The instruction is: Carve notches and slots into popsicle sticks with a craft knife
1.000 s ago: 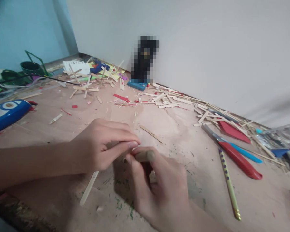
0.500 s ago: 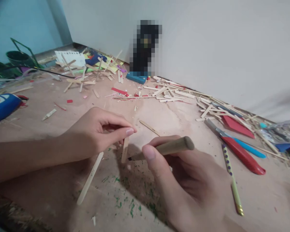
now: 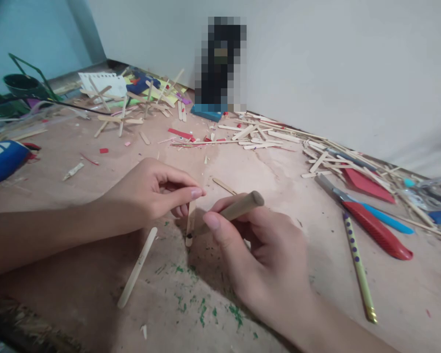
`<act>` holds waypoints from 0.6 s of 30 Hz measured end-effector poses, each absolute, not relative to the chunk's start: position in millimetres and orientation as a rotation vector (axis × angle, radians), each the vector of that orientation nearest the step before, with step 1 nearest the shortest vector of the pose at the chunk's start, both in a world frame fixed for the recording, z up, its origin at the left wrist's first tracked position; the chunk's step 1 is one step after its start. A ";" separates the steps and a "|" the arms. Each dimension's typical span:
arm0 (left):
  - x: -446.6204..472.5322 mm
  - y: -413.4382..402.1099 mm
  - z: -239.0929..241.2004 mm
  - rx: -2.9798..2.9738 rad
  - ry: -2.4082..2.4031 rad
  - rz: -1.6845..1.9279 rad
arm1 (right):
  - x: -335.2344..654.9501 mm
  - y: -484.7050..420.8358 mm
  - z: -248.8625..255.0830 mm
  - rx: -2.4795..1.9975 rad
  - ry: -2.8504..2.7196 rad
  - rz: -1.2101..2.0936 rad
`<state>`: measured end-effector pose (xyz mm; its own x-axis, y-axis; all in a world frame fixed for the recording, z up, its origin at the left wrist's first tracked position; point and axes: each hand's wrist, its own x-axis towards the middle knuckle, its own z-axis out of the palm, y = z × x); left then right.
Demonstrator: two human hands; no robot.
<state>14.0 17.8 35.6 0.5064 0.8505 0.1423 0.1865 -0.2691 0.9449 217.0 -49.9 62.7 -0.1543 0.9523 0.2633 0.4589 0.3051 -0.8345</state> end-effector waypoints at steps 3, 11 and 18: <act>14.3 19.6 35.1 1.698 0.866 0.809 | 216.4 -43.7 62.2 -1.320 -1.697 0.858; 20.5 20.4 29.8 1.606 0.874 0.680 | 209.8 -30.5 60.4 -1.416 -1.613 1.152; 20.4 20.3 30.1 1.610 0.866 0.567 | 209.4 -25.1 57.2 -1.475 -1.411 1.536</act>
<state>20.4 20.3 30.1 0.6092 0.7875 -0.0931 0.2296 -0.0628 0.9712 209.4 -25.1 57.2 -0.2213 0.9174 -0.3306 0.2514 -0.2739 -0.9283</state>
